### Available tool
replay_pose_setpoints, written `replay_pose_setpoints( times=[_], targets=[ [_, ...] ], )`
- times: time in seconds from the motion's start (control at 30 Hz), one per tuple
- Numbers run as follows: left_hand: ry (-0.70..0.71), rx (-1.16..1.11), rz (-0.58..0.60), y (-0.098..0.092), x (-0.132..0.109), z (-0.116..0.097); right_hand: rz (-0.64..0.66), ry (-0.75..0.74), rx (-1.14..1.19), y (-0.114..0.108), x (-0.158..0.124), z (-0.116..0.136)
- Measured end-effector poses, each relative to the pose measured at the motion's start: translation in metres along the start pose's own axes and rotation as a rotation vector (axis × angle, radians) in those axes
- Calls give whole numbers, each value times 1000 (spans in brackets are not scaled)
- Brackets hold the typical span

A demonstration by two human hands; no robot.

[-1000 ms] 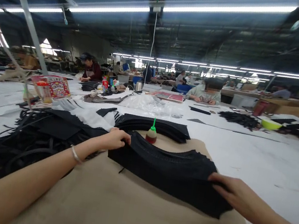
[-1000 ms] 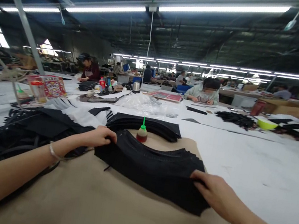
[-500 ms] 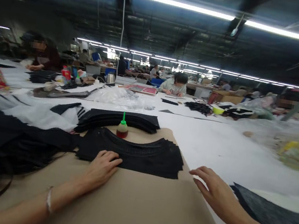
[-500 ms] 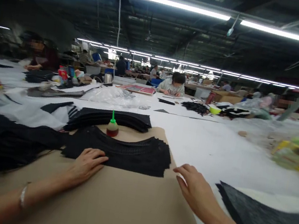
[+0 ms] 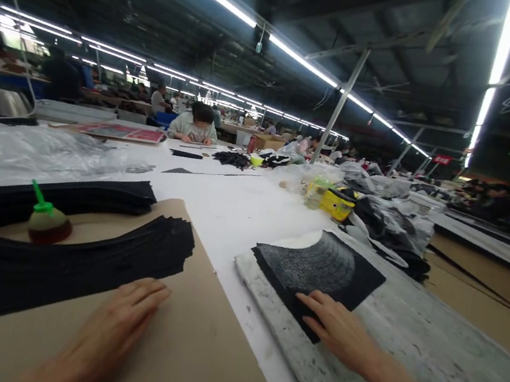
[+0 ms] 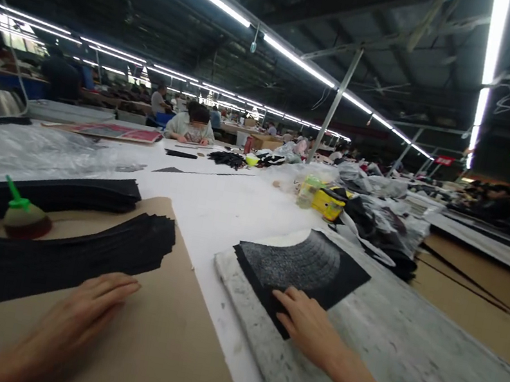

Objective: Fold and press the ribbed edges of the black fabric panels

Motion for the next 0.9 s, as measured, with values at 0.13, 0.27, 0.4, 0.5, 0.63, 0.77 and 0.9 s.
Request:
replay_pose_setpoints(
  times=[0.13, 0.27, 0.4, 0.5, 0.63, 0.77, 0.9],
  targets=[
    [129, -208, 170, 37, 74, -80, -43, -7, -69, 8, 4, 4],
    [188, -339, 285, 71, 137, -134, -89, -36, -106, 11, 9, 3],
    [178, -369, 330, 106, 170, -160, -118, -81, -82, 14, 12, -1],
    [116, -363, 310, 121, 175, -163, -153, -97, -22, 17, 13, -5],
    [44, -355, 276, 125, 172, -161, -229, -61, 128, 17, 12, -14],
    [10, -318, 262, 123, 171, -163, -348, 51, 371, 11, 4, -37],
    [38, -266, 262, 121, 174, -174, -513, 289, 657, 3, -20, -102]
  ],
)
Point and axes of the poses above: each hand's wrist, its own x-axis towards the middle knuckle, its own y-axis out of the palm, z = x × y, the point moved 5 cm from there along x, towards the middle knuckle, and after that the axes turned 2 degrees about z, right-handed, at the moved point
